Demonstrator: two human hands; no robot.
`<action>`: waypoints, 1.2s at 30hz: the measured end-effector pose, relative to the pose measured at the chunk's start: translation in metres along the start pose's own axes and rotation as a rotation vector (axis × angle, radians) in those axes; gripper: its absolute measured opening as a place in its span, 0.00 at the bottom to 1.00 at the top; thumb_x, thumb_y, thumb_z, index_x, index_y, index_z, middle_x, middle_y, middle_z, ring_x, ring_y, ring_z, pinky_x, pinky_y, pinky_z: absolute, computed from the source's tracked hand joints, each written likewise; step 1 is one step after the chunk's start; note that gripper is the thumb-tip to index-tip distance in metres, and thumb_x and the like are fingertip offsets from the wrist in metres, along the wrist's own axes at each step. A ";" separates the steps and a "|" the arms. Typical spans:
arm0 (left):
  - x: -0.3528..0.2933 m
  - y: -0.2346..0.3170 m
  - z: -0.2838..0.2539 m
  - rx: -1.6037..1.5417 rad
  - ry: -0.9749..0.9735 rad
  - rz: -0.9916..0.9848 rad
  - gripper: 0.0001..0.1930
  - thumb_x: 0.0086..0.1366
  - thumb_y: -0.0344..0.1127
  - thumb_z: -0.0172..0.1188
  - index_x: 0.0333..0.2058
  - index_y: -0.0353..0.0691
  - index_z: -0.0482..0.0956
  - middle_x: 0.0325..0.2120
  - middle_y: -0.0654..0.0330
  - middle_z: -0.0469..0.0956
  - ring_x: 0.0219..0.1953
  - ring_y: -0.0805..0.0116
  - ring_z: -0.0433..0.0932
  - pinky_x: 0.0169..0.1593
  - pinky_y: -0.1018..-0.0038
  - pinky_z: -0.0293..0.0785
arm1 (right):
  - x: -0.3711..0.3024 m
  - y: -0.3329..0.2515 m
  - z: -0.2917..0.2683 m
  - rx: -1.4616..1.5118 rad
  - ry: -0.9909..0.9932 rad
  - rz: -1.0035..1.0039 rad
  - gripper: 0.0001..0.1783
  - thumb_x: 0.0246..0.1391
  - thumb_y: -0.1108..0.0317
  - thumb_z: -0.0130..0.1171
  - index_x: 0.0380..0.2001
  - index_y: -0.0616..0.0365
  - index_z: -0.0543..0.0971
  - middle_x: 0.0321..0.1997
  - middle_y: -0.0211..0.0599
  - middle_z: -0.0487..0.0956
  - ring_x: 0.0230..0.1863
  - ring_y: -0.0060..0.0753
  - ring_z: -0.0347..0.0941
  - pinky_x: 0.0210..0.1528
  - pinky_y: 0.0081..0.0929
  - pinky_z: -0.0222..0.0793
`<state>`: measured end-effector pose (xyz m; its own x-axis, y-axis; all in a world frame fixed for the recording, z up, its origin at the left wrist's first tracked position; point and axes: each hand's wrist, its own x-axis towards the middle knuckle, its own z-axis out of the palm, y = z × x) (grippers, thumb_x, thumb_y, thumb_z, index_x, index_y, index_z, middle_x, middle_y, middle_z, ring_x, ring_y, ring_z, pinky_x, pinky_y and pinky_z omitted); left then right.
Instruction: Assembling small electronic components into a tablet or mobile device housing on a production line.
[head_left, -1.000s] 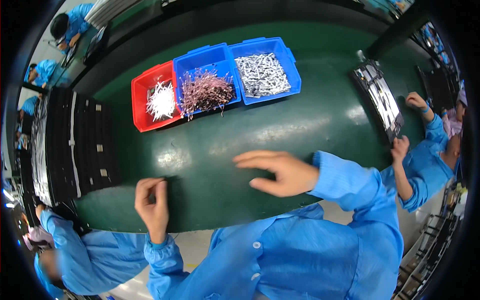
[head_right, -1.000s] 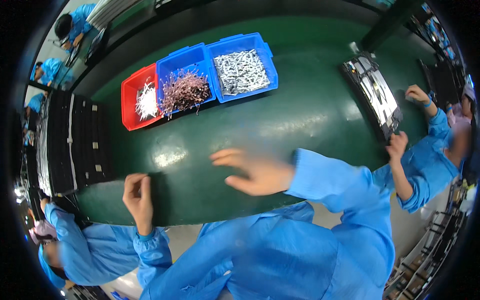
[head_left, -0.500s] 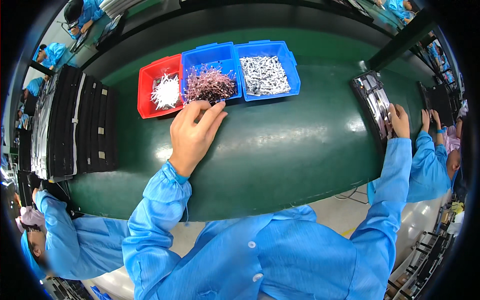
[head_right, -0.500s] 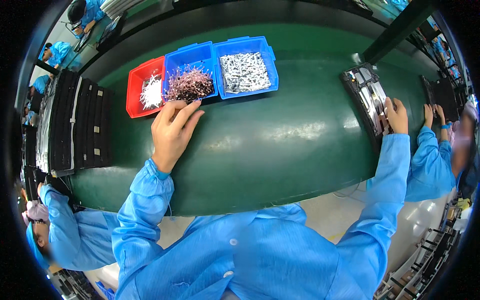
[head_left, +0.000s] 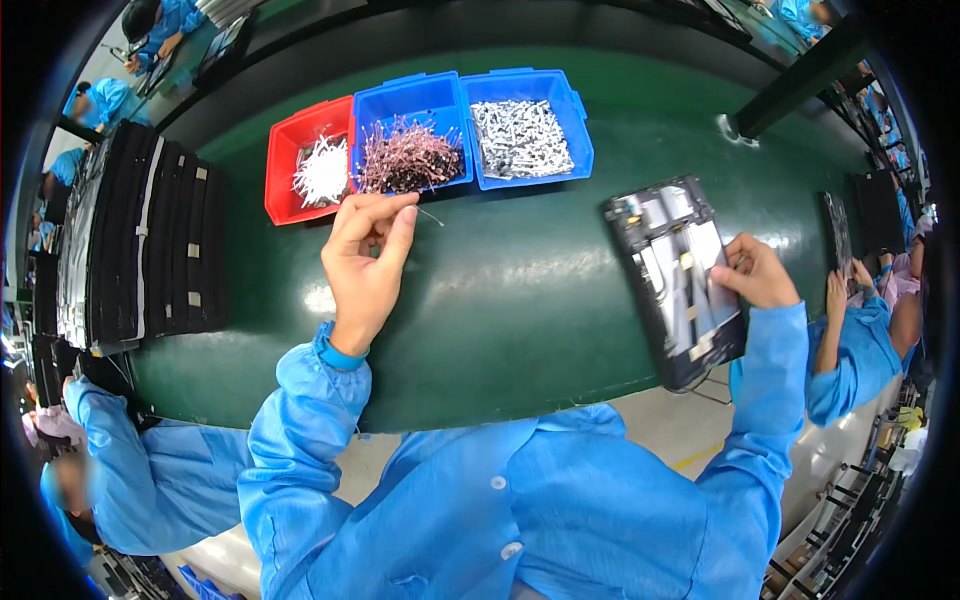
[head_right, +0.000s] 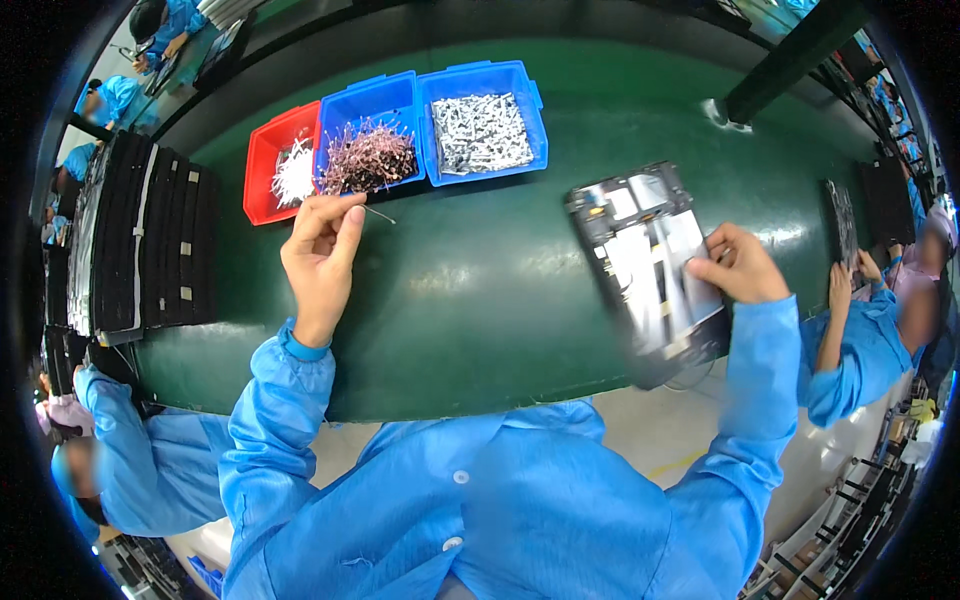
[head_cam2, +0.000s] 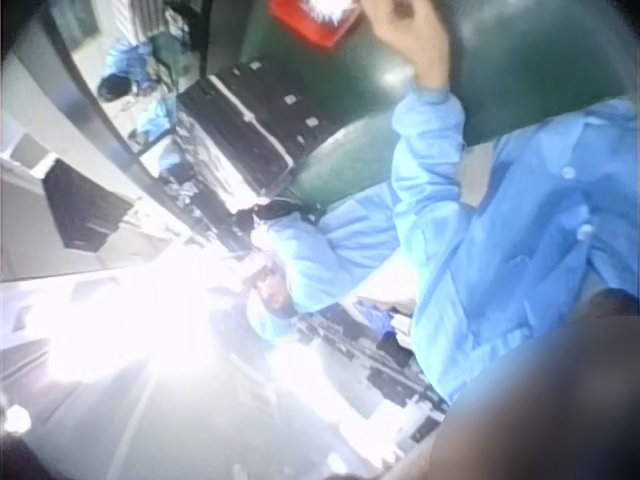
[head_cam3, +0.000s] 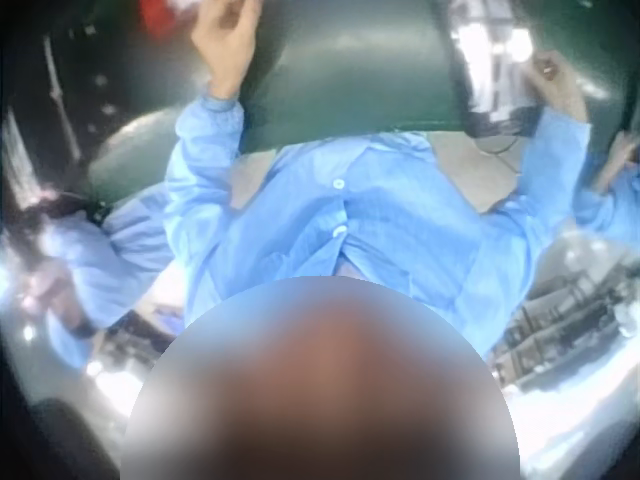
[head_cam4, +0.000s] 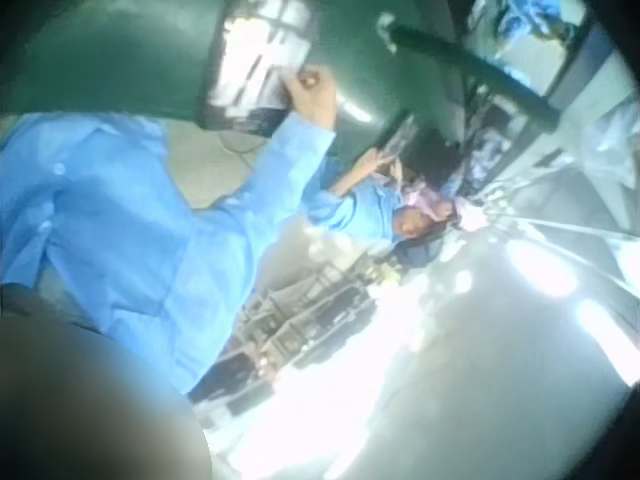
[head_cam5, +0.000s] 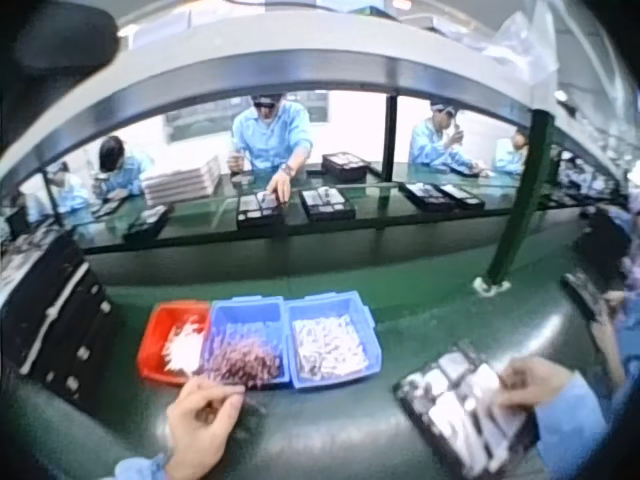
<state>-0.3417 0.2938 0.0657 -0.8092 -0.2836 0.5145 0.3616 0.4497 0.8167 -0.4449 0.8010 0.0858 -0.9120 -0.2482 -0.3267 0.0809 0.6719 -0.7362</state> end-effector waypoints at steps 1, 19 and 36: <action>-0.001 0.001 -0.002 -0.140 0.002 -0.145 0.08 0.64 0.23 0.66 0.42 0.34 0.85 0.36 0.66 0.76 0.29 0.83 0.70 0.31 0.84 0.65 | -0.008 -0.004 0.020 0.077 0.002 -0.057 0.21 0.46 0.71 0.77 0.41 0.62 0.77 0.28 0.22 0.73 0.28 0.11 0.66 0.30 0.15 0.63; -0.110 0.068 0.015 -0.386 0.011 -0.537 0.09 0.68 0.22 0.60 0.46 0.32 0.84 0.69 0.45 0.61 0.67 0.58 0.66 0.68 0.65 0.63 | -0.070 -0.121 0.204 -0.026 -0.076 -0.417 0.52 0.56 0.60 0.69 0.71 0.74 0.50 0.45 0.61 0.81 0.39 0.54 0.84 0.42 0.35 0.79; -0.089 0.076 -0.014 -0.196 -0.100 -0.335 0.11 0.63 0.20 0.65 0.44 0.35 0.86 0.37 0.61 0.73 0.40 0.73 0.73 0.44 0.78 0.71 | -0.047 -0.196 0.239 0.332 -0.125 -0.672 0.09 0.56 0.75 0.68 0.41 0.62 0.84 0.30 0.32 0.81 0.20 0.15 0.71 0.22 0.19 0.65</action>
<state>-0.2360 0.3420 0.0860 -0.9348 -0.2991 0.1917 0.1443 0.1732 0.9743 -0.3217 0.5142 0.1038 -0.7569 -0.6206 0.2050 -0.3413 0.1078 -0.9337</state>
